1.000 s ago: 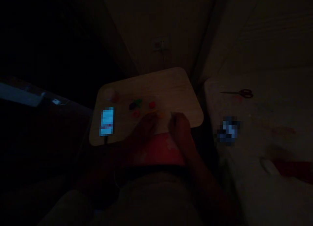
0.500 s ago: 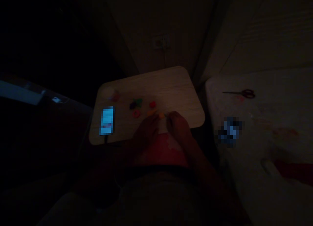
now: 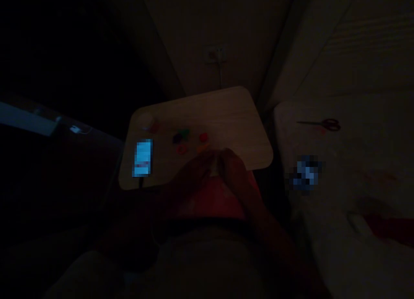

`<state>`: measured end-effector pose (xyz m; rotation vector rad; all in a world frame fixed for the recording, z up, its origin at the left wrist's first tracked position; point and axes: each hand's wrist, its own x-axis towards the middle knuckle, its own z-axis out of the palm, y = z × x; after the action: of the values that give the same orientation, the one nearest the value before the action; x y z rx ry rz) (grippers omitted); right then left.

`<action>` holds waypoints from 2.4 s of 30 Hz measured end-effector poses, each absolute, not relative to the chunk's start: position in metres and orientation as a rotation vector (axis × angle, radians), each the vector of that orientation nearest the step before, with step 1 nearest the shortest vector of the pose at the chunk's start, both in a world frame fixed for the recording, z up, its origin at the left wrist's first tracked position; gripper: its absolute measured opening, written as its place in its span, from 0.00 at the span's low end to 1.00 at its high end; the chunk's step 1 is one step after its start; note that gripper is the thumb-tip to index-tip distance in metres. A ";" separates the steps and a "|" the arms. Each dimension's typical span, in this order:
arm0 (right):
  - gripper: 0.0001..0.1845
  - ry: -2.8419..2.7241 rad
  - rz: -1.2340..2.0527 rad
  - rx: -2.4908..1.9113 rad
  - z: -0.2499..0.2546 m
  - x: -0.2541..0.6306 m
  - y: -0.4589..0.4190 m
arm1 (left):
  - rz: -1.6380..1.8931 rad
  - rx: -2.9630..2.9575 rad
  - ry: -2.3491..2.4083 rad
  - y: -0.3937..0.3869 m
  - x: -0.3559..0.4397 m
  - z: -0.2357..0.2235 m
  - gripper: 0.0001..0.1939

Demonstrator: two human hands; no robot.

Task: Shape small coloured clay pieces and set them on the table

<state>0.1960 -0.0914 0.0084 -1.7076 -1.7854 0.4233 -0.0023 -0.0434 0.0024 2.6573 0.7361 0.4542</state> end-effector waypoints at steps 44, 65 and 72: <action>0.09 -1.628 0.444 -1.760 0.013 0.188 -0.097 | 0.468 2.713 0.632 -0.036 -0.001 0.001 0.29; 0.05 -1.478 0.379 -1.781 0.006 0.209 -0.097 | 0.371 2.855 0.663 -0.032 0.020 0.018 0.23; 0.05 -1.454 0.395 -1.765 0.005 0.214 -0.097 | 0.426 2.827 1.046 -0.022 0.041 0.016 0.18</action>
<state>0.2136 -0.0971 0.0051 -1.7650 -1.4544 0.3950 0.0408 -0.0220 0.0160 2.8271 1.0464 0.4265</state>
